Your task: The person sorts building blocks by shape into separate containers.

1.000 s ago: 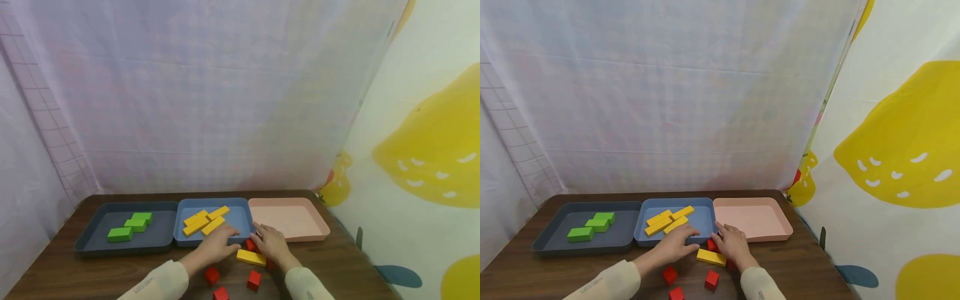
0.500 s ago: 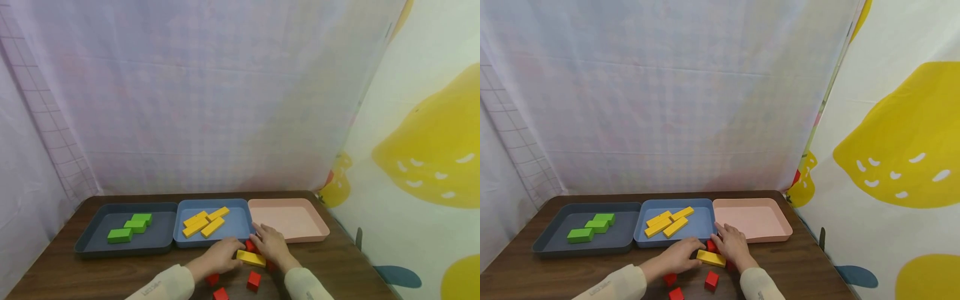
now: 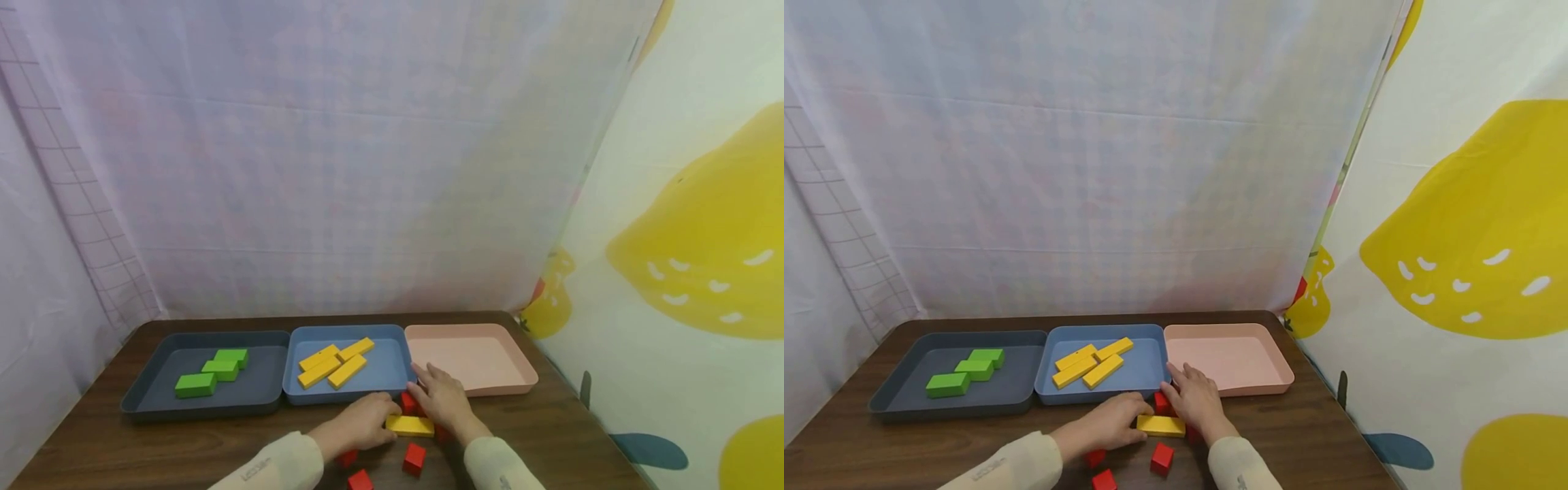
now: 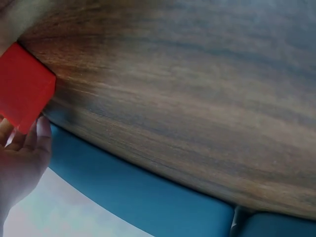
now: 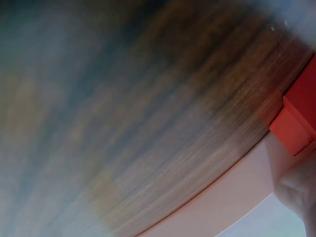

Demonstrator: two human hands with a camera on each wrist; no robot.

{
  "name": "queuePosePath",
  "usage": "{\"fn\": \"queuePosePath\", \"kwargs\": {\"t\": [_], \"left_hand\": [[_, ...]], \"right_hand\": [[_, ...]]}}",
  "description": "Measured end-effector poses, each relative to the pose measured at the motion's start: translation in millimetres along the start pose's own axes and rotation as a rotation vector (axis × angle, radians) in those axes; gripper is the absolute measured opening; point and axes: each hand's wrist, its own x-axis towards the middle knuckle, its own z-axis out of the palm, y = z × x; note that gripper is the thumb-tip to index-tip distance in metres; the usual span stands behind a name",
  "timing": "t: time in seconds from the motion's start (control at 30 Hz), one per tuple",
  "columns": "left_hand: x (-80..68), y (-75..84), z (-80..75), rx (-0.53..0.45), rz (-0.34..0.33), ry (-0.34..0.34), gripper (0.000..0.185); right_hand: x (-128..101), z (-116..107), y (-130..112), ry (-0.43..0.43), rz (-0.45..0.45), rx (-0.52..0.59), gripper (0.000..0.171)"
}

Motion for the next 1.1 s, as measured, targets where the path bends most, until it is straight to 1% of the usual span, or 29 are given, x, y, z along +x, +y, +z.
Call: {"fn": "queuePosePath", "kwargs": {"t": [0.2, 0.27, 0.47, 0.6, 0.7, 0.87, 0.93, 1.1], "left_hand": [[2.1, 2.4, 1.2, 0.039, 0.012, -0.009, 0.031], [2.7, 2.4, 2.0, 0.037, 0.017, -0.008, 0.031], [2.7, 1.4, 3.2, 0.039, 0.059, 0.017, 0.025], [0.8, -0.3, -0.9, -0.022, 0.046, 0.041, 0.026], [-1.1, -2.8, -5.4, -0.084, 0.019, 0.059, 0.028], [-4.1, -7.8, -14.7, -0.153, -0.018, 0.052, 0.029], [-5.6, -10.2, -17.9, -0.172, -0.025, 0.05, 0.03], [-10.3, -14.4, -25.4, -0.206, -0.038, 0.07, 0.032]], "right_hand": [[0.7, -0.2, 0.4, 0.0, -0.001, -0.002, 0.057], [0.6, 0.1, 0.5, -0.001, 0.002, -0.001, 0.057], [0.4, 0.2, 0.4, 0.001, 0.002, 0.013, 0.056], [0.3, -0.5, -0.7, -0.006, 0.014, 0.015, 0.057], [0.4, -1.0, -1.8, -0.008, 0.02, 0.01, 0.057], [0.9, -0.7, -2.2, -0.014, 0.033, 0.003, 0.057], [0.9, -0.7, -2.0, -0.019, 0.041, 0.003, 0.057], [0.6, -0.5, -2.3, -0.019, 0.044, 0.005, 0.059]]}}
